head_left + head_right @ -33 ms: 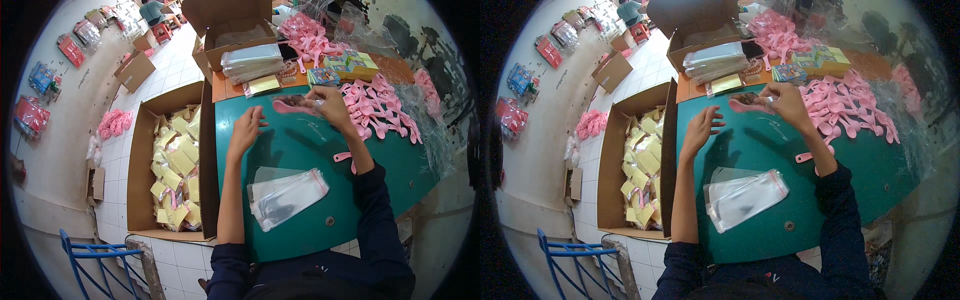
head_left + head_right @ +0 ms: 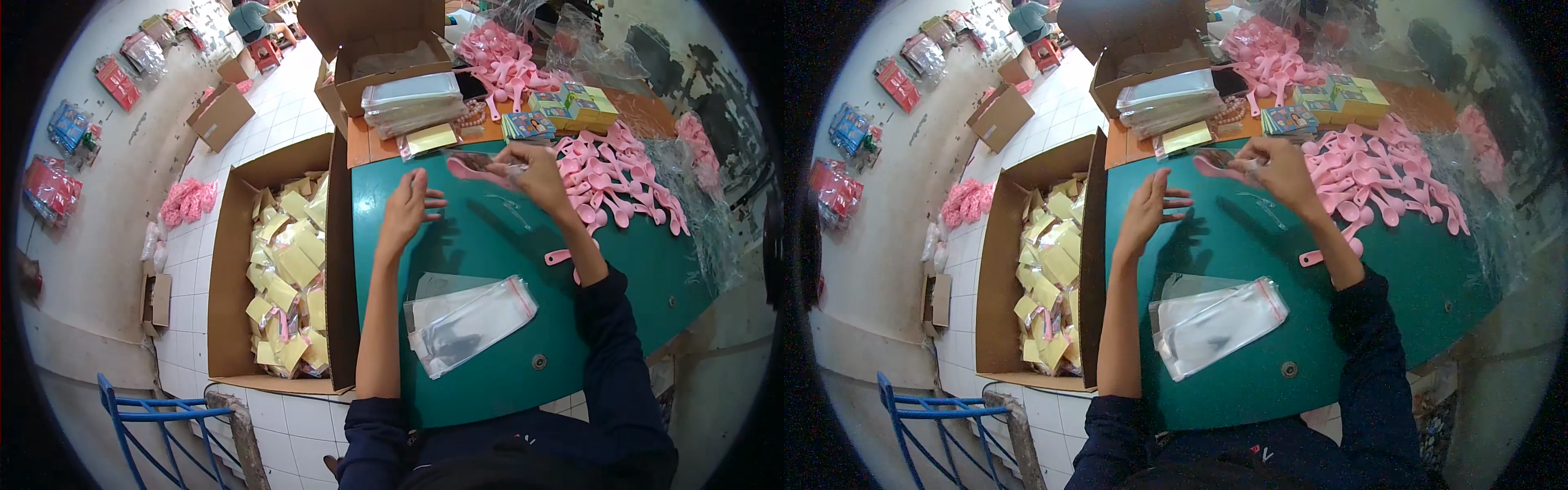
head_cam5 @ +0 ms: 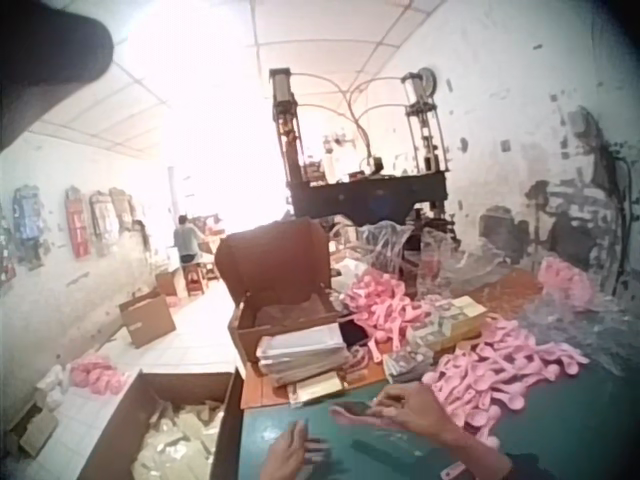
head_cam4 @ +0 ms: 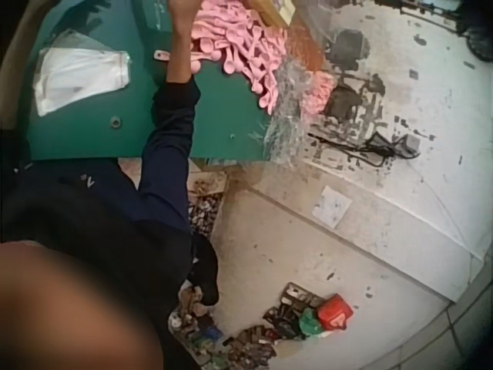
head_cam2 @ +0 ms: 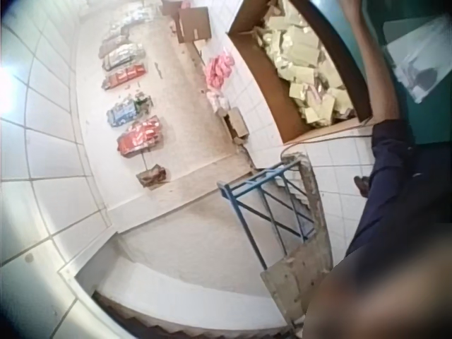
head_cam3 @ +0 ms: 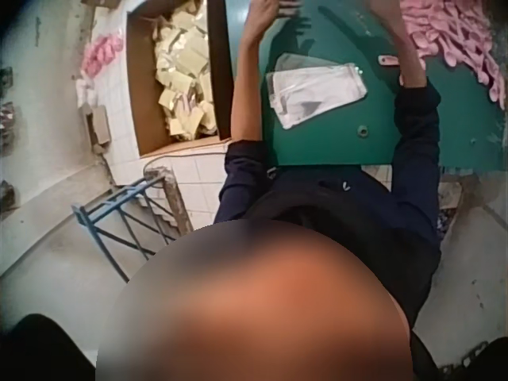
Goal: Pack a pink spoon and a decorative card into a plastic bag and seal it.
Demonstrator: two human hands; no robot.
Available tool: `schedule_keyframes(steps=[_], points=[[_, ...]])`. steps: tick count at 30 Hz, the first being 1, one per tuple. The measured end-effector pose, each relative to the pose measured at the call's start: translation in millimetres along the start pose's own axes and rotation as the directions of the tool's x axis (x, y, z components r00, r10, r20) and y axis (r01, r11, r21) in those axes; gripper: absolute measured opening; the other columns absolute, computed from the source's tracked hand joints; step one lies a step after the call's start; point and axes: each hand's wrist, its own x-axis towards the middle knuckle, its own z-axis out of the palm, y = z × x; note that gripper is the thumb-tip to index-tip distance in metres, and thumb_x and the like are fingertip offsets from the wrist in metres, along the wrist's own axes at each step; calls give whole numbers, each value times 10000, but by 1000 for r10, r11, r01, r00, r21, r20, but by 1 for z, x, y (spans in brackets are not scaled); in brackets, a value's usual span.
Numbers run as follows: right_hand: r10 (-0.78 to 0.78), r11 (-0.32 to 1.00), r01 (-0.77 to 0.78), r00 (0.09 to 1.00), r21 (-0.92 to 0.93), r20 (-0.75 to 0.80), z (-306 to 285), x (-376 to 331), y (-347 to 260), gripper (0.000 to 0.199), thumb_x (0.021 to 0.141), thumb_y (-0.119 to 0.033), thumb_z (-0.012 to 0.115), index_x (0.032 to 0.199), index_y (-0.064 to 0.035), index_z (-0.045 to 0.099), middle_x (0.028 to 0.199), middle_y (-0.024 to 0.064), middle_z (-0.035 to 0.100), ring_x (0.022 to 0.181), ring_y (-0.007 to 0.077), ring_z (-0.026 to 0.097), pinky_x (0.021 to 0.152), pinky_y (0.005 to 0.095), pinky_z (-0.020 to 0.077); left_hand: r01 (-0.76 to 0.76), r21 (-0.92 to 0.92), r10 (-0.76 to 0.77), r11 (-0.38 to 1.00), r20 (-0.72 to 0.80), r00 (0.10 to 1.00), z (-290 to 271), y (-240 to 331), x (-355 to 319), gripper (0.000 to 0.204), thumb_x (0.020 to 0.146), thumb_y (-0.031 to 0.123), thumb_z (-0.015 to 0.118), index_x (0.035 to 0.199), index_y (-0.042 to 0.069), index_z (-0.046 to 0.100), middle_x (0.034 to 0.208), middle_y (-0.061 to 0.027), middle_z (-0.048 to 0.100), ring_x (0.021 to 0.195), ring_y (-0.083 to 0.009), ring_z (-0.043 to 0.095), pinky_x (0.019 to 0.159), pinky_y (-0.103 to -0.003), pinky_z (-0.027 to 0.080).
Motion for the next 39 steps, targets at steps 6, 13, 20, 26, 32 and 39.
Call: schedule_keyframes(steps=[6,13,20,26,32,39], points=[[70,845,-243,934,476,351,13,1,2,193,795,-137,626,886,32,621,732,45,609,610,85,562,531,221,466,-142,-66,138,988,-55,989,-7,-25,7,507,825,267,624,1232,65,399,1042,-101,590,853,-151,588,680,-276,469],[-30,756,-357,818,548,574,0,-2,-6,334,777,-129,654,1046,54,578,1031,124,589,833,168,610,651,266,549,-81,-307,46,948,-118,992,-16,-15,5,388,824,245,626,1155,103,483,912,-15,609,774,-103,581,641,-246,459],[47,788,-378,824,486,565,12,-4,-10,282,788,-83,632,1006,89,583,864,114,633,718,175,625,642,278,551,-135,-326,83,936,-169,982,-18,-19,8,441,807,278,648,1158,91,457,917,-34,587,774,-108,569,636,-232,461],[-138,989,133,985,57,103,26,-10,-10,297,771,-194,621,1029,-48,603,844,122,637,713,214,617,671,314,477,-110,-64,89,992,-267,960,-13,-11,-8,640,822,349,617,1263,23,287,963,-163,577,830,-204,593,666,-303,502],[-384,909,417,827,11,409,46,-18,-2,282,762,-222,632,970,-34,606,922,149,590,838,285,567,740,354,448,97,-221,-71,970,121,990,-4,-31,-41,657,908,168,467,1374,19,29,1088,-251,520,970,-287,583,802,-396,516],[-309,950,282,801,133,513,68,-37,-22,181,729,-156,636,854,-41,575,873,138,521,836,305,527,719,373,437,199,-302,-147,932,187,971,-27,-42,-57,686,905,76,432,1392,94,-52,1096,-204,509,955,-262,583,825,-399,512]])
